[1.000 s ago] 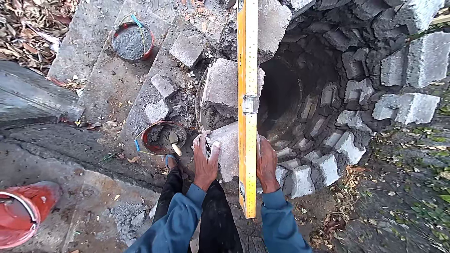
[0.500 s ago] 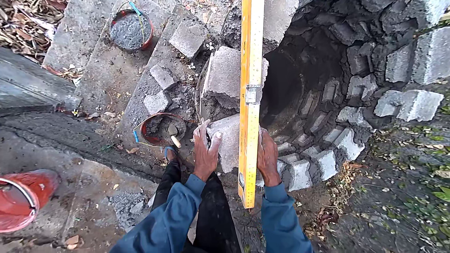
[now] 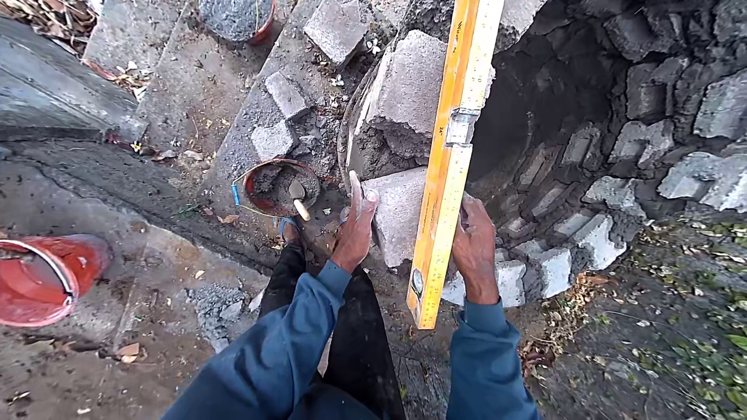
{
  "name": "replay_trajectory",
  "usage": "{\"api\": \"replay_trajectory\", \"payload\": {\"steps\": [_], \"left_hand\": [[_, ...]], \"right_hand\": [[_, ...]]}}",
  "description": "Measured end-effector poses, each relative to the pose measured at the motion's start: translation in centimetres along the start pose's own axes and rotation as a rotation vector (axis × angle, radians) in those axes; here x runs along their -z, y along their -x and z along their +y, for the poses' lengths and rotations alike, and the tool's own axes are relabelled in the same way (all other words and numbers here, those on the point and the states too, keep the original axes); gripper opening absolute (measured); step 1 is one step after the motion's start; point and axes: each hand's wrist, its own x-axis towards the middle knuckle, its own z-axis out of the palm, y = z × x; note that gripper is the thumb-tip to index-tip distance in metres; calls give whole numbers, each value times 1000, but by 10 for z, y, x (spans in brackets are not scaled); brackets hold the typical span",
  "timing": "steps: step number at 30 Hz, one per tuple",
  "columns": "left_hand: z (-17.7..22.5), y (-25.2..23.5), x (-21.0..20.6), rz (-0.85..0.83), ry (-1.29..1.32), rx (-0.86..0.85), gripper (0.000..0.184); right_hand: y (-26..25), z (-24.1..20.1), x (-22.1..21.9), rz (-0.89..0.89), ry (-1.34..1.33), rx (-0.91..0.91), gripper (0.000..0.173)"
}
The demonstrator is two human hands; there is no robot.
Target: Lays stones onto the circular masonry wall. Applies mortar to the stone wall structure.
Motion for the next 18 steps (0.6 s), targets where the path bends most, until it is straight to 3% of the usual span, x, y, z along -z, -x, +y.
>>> {"api": "replay_trajectory", "payload": {"steps": [11, 18], "left_hand": [[1, -3, -3, 44, 75, -42, 101], [1, -3, -11, 105, 112, -19, 106]], "right_hand": [[-4, 1, -1, -25, -7, -2, 55], [-5, 5, -5, -2, -60, 6, 50]]}}
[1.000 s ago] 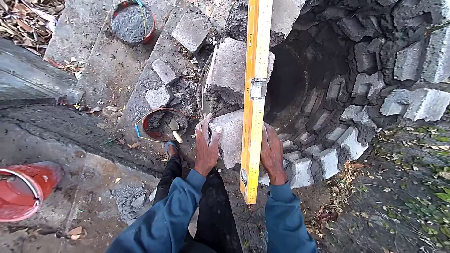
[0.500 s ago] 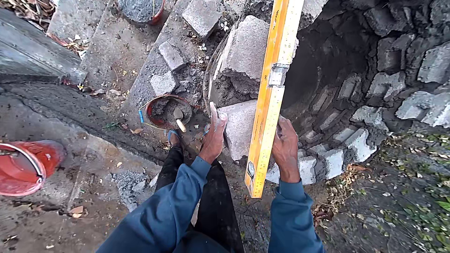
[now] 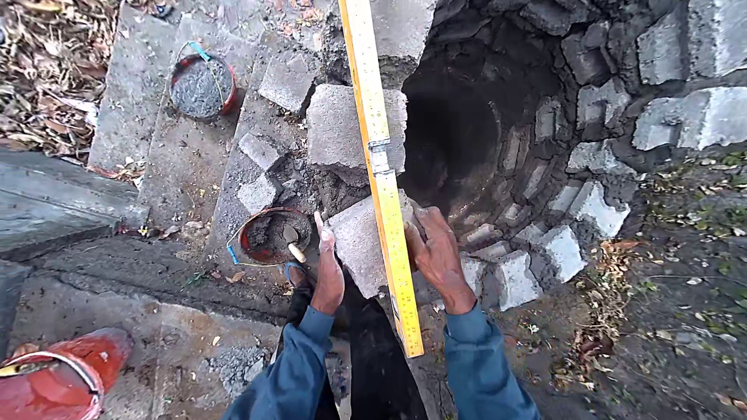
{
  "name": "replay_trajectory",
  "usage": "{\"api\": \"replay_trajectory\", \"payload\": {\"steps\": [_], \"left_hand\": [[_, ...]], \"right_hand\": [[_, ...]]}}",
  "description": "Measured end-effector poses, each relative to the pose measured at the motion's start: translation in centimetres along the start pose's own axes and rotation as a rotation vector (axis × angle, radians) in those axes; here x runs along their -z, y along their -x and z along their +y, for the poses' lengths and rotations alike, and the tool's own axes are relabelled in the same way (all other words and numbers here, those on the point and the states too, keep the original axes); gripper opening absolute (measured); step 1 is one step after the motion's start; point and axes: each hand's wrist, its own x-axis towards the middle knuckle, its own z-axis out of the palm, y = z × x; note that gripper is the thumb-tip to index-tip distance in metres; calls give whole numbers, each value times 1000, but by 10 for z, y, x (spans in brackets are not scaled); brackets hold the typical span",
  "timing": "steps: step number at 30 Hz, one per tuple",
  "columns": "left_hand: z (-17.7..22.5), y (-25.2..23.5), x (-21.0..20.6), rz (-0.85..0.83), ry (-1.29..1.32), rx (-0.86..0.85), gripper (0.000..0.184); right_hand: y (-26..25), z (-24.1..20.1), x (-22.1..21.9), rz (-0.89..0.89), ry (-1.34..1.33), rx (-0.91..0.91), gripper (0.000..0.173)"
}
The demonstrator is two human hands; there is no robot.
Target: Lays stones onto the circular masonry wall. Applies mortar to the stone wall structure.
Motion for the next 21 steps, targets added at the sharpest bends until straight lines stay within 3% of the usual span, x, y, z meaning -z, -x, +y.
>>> {"api": "replay_trajectory", "payload": {"steps": [4, 11, 14, 16, 18, 21], "left_hand": [[-2, -2, 0, -11, 10, -1, 107], [3, -4, 27, -153, 79, -36, 89], [3, -4, 58, -111, 102, -18, 78], [-6, -6, 80, -21, 127, 66, 73], [-26, -10, 104, 69, 115, 170, 67], [-60, -8, 150, 175, -20, 337, 56]], "right_hand": [[-1, 4, 1, -3, 18, 18, 54], [2, 4, 23, -50, 6, 10, 55], [27, -16, 51, 192, 13, 39, 50], [50, -43, 58, 409, 4, 159, 45], [76, -80, 42, 472, -3, 317, 42], [113, -117, -28, 203, -40, 424, 33]]}}
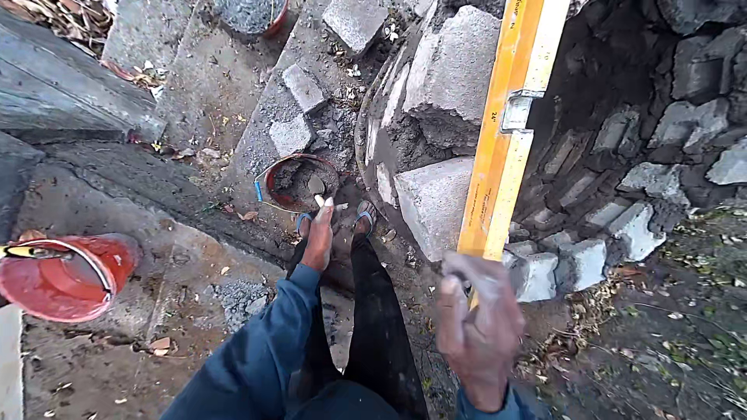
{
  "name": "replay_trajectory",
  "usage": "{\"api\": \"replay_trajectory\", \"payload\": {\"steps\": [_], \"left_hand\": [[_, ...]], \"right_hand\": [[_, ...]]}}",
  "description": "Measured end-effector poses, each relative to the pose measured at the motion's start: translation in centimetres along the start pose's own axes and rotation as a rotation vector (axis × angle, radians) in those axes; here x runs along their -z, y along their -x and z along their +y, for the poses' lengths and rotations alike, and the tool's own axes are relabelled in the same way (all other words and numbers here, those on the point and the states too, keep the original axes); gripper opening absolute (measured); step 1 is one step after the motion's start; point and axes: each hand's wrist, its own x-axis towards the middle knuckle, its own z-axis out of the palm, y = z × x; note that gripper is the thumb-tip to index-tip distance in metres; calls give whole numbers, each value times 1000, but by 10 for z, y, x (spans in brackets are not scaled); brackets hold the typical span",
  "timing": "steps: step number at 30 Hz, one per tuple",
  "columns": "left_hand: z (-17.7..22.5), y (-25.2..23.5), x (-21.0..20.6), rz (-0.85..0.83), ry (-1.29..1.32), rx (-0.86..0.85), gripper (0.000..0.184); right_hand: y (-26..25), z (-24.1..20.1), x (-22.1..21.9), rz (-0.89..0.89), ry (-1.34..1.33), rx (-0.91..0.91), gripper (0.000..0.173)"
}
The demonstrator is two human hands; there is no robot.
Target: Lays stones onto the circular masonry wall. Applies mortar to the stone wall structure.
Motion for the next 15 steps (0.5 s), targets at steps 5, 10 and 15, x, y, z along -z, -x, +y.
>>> {"api": "replay_trajectory", "payload": {"steps": [5, 10, 15], "left_hand": [[-34, -3, 88, 31, -161, 133, 43], [-64, -5, 174, 185, -123, 245, 41], [-81, -18, 224, 209, -97, 291, 41]], "right_hand": [[44, 10, -138, -596, 2, -396, 31], [54, 35, -253, -1099, 135, -548, 39], [50, 55, -305, -1136, 254, -704, 40]]}}
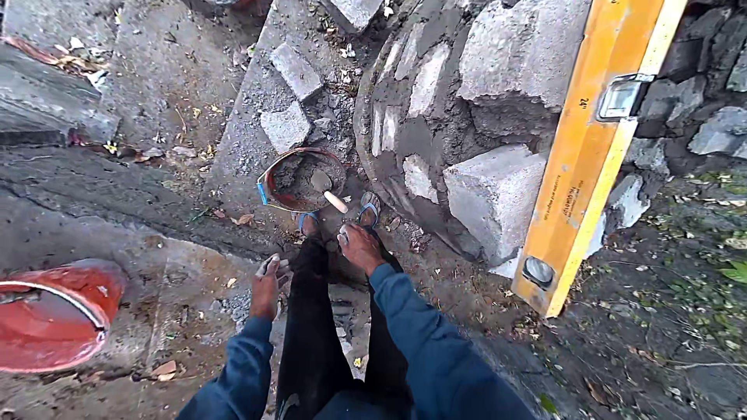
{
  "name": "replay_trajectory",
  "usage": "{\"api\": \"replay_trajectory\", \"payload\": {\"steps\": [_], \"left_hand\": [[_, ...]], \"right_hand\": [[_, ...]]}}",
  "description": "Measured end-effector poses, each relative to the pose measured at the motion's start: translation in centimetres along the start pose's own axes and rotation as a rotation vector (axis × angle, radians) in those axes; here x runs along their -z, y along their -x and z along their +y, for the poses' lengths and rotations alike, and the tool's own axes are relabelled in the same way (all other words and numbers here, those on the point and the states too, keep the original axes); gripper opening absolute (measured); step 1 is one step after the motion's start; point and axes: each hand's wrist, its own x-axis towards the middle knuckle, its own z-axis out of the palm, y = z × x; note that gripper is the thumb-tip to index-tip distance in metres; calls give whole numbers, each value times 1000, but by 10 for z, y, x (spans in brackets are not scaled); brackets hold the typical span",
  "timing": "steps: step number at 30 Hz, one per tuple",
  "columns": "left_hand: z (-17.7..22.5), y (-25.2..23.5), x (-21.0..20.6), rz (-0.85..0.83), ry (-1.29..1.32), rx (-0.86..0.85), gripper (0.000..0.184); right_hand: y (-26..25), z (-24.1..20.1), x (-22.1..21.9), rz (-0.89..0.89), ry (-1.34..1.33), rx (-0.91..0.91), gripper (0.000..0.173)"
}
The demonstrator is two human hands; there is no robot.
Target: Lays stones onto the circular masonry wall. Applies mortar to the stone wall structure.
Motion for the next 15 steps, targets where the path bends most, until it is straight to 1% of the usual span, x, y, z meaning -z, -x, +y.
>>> {"api": "replay_trajectory", "payload": {"steps": [2, 4, 7, 11, 13, 15], "left_hand": [[-1, -12, 14, 32, 2, 0, 40], [-2, -24, 23, 46, -5, 2, 41], [-5, -34, 20, 6, -28, -5, 41], [-5, -53, 0, -38, -65, -48, 41], [-7, -61, -11, -50, -102, -80, 42], [-5, -72, -13, -19, -144, -116, 46]], "right_hand": [[-24, -12, -5, -10, 20, -11, 40], [-45, -25, -10, 18, -5, 4, 39], [-50, -23, -15, 90, -57, 10, 37], [-57, -13, -13, 92, -18, -3, 41], [-76, -2, -14, 86, 30, -21, 44], [-106, 2, -25, 134, 77, 21, 47]]}}
